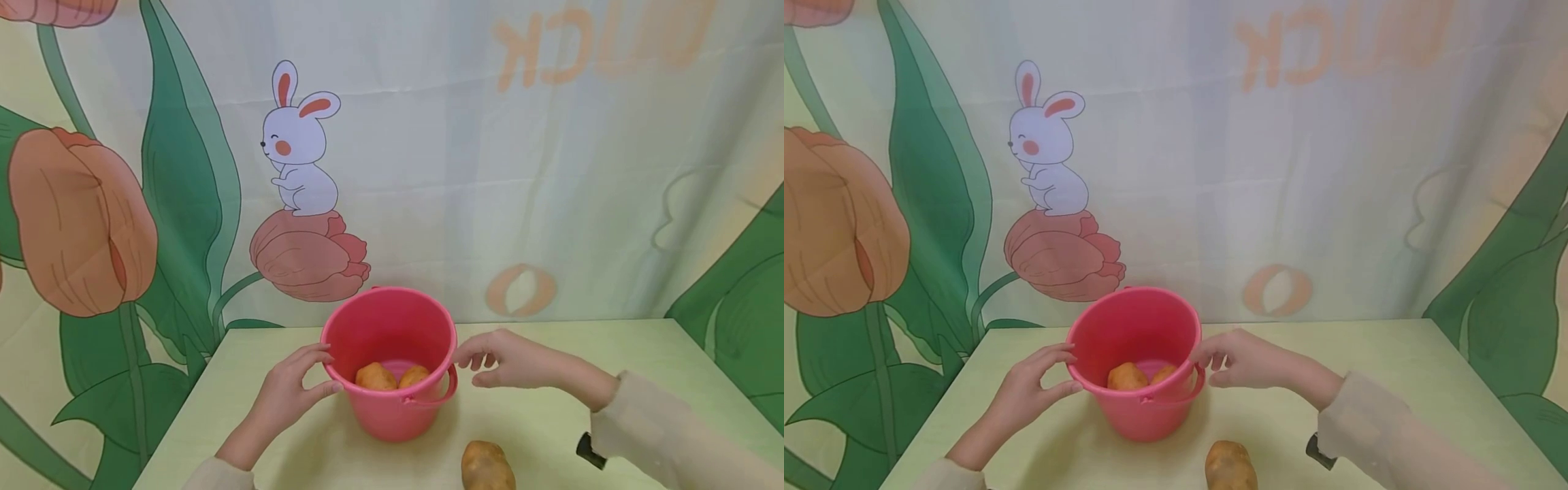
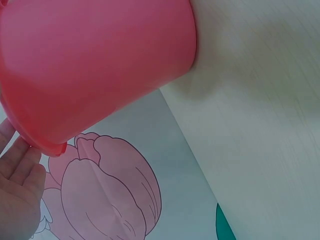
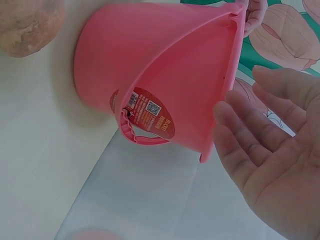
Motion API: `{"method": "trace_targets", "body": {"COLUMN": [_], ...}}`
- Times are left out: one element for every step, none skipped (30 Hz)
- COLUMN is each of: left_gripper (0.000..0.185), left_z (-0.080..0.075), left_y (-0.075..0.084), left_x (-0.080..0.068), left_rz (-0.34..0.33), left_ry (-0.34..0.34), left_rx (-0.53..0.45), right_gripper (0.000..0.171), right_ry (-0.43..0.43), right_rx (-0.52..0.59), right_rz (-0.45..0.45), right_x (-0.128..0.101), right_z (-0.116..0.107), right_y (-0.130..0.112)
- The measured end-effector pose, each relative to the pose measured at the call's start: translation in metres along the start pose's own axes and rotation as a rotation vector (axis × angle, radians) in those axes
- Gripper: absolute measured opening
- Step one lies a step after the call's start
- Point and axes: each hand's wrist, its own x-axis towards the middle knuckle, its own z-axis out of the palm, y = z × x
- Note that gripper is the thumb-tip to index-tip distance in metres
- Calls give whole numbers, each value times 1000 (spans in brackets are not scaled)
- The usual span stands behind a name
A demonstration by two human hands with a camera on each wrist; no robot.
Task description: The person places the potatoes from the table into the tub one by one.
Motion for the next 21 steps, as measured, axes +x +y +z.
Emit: {"method": "trace_targets", "body": {"left_gripper": [40, 40, 40, 41, 40, 40, 40, 40, 39, 39, 39, 39, 39, 40, 40, 40, 40, 40, 40, 40, 40], "left_z": [0, 0, 0, -1, -1, -1, -1, -1, -1, -1, -1, -1, -1, -1, -1, -1, 0, 0, 0, 0, 0], "left_y": [0, 0, 0, 0, 0, 0, 1, 1, 1, 1, 1, 1, 1, 1, 1, 1, 0, 0, 0, 0, 0], "left_x": [0, 0, 0, 0, 0, 0, 0, 0, 0, 0, 1, 1, 0, 0, 0, 0, 0, 0, 0, 0, 0], "left_rz": [-2, -4, -5, -8, -8, -8, -8, -8, -9, -10, -10, -10, -9, -8, -5, -1, 2, 5, 8, 9, 10], "left_ry": [-2, -4, -6, -10, -12, -13, -13, -14, -14, -15, -15, -15, -14, -13, -11, -9, -6, -4, -1, 0, 1], "left_rx": [0, -1, -2, -3, -3, -3, -2, -3, -2, -3, -3, -4, -4, -4, -3, -3, -2, -1, 0, 0, -1], "right_gripper": [27, 28, 28, 28, 29, 29, 30, 31, 31, 32, 32, 33, 33, 33, 34, 34, 34, 35, 35, 35, 35], "right_ry": [-4, -10, -19, -29, -40, -52, -64, -73, -81, -88, -93, -97, -102, -107, -113, -119, -124, -129, -134, -138, -141], "right_rx": [-1, -3, 0, 2, 6, 10, 16, 20, 24, 26, 29, 30, 33, 39, 47, 56, 62, 69, 74, 79, 81], "right_rz": [-2, -4, 6, 12, 19, 26, 40, 46, 58, 60, 64, 66, 71, 74, 79, 82, 85, 87, 89, 91, 94], "right_x": [-1, -1, -2, -2, -3, -4, -5, -5, -6, -7, -7, -7, -8, -8, -9, -9, -9, -10, -10, -11, -11], "right_z": [1, 1, 2, 3, 3, 4, 5, 6, 6, 7, 7, 8, 8, 8, 8, 8, 8, 8, 9, 9, 10], "right_y": [1, 1, 2, 3, 3, 4, 5, 6, 7, 7, 8, 8, 9, 9, 9, 9, 10, 10, 10, 11, 11]}}
